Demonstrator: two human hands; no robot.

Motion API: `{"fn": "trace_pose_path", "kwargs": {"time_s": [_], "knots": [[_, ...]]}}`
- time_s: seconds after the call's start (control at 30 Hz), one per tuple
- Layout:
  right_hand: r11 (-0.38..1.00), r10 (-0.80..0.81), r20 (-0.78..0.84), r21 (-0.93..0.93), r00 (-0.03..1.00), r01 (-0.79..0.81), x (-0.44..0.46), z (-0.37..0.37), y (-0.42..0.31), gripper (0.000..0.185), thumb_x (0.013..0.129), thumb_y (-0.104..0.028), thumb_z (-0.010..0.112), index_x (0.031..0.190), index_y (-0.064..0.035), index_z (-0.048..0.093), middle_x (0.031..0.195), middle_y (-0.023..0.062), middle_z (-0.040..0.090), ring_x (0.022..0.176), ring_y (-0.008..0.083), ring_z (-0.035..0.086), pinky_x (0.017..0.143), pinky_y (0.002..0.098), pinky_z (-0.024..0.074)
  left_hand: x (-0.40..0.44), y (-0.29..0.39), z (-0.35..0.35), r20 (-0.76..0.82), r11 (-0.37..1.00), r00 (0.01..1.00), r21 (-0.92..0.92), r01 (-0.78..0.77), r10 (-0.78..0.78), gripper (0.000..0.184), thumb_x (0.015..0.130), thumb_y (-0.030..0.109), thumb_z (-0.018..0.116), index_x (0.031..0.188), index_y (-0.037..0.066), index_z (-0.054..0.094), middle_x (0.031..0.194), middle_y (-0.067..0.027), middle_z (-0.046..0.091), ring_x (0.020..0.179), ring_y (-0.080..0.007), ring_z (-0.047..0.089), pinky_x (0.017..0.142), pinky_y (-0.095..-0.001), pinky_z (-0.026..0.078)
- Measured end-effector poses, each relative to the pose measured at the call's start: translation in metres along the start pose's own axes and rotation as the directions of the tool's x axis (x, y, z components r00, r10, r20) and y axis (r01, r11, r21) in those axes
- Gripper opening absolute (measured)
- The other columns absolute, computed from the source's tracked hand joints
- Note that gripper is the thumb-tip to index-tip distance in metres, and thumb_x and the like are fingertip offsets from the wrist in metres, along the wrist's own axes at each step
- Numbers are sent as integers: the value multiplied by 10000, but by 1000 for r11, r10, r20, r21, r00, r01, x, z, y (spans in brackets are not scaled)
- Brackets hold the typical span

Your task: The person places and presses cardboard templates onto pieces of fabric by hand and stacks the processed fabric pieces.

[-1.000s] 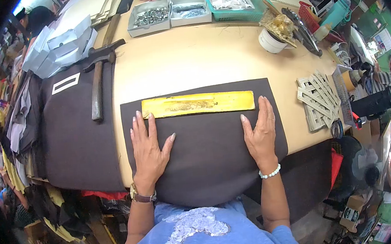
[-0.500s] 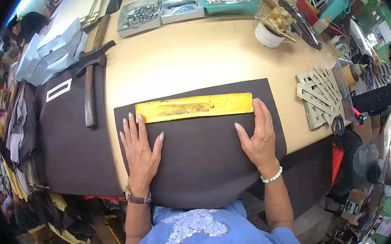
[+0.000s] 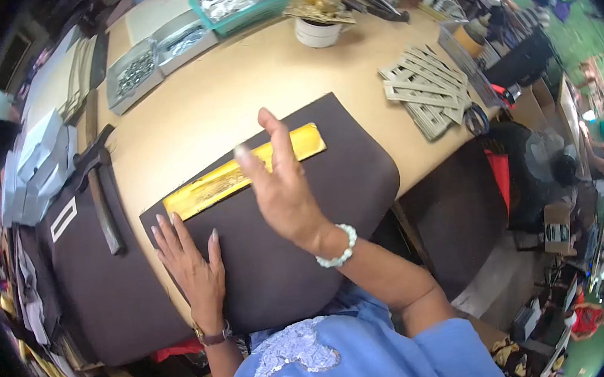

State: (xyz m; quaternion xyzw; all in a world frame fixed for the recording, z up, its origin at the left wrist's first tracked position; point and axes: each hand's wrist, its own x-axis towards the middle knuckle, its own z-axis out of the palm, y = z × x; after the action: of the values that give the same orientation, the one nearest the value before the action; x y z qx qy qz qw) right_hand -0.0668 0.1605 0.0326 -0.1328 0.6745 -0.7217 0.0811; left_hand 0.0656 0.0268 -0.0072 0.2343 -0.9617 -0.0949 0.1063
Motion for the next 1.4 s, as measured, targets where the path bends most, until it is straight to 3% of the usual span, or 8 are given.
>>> {"fn": "trace_pose_path", "kwargs": {"time_s": [0.07,0.13,0.3,0.4,0.63,0.93,1.17,1.4], "knots": [[918,-193,-47,-361,980,163,-19,-18,-1,597,930,-254,522,1381,63,293,1414,251,328,1346,367,279,1112,426,209,-12,7,-11,72,995,996,-84,-52,58,711,881,370,580,1423,5,300,1492,-248,210,1382,-433,174,1095,-573,151],[617,-427,-24,-739,904,272,-36,-55,13,593,918,-224,532,1381,62,297,1410,261,327,1341,404,270,1108,460,207,-27,10,-15,136,979,982,-178,-104,129,724,881,405,570,1425,11,300,1495,-247,205,1382,-434,171,1094,-580,142],[409,-357,-182,-912,916,-22,-81,-132,59,562,923,-281,491,1382,12,352,1436,246,306,1347,456,222,1080,588,168,-39,16,-2,230,986,959,-40,-160,165,697,877,394,563,1430,45,321,1508,-217,209,1397,-404,160,1103,-575,114],[225,-254,-97,-973,962,-39,-74,-142,66,536,940,-317,454,1383,-26,373,1444,231,309,1348,470,212,1057,638,149,-21,14,1,208,988,966,-44,-149,155,704,878,412,560,1432,49,320,1511,-211,207,1398,-395,167,1102,-578,116],[160,-178,26,-986,984,55,13,-131,65,660,936,-503,413,1421,-64,332,1470,245,270,1370,454,184,1080,618,132,16,1,19,93,989,988,62,-132,126,719,877,502,539,1430,91,337,1493,-217,245,1373,-412,218,1060,-629,186],[183,-242,134,-966,961,181,28,-112,40,631,941,-465,428,1413,-55,342,1450,247,291,1357,447,220,1073,627,155,52,-12,18,-14,979,984,109,-174,177,711,913,526,467,1437,71,312,1489,-234,244,1384,-409,198,1074,-617,167],[160,-79,238,-956,968,248,-36,-106,50,682,894,-485,508,1405,-56,366,1462,235,292,1350,443,245,1061,632,171,-25,10,-12,272,945,905,-119,-305,327,1057,690,658,648,1444,19,272,1510,-230,194,1408,-399,139,1095,-594,121],[215,-46,189,-957,981,194,-98,-122,41,719,860,-507,543,1406,-72,372,1488,210,258,1367,430,213,1058,634,150,-85,5,3,222,929,903,-44,-367,367,809,664,389,767,1342,77,454,1436,-230,342,1342,-407,292,1065,-604,200]]}}
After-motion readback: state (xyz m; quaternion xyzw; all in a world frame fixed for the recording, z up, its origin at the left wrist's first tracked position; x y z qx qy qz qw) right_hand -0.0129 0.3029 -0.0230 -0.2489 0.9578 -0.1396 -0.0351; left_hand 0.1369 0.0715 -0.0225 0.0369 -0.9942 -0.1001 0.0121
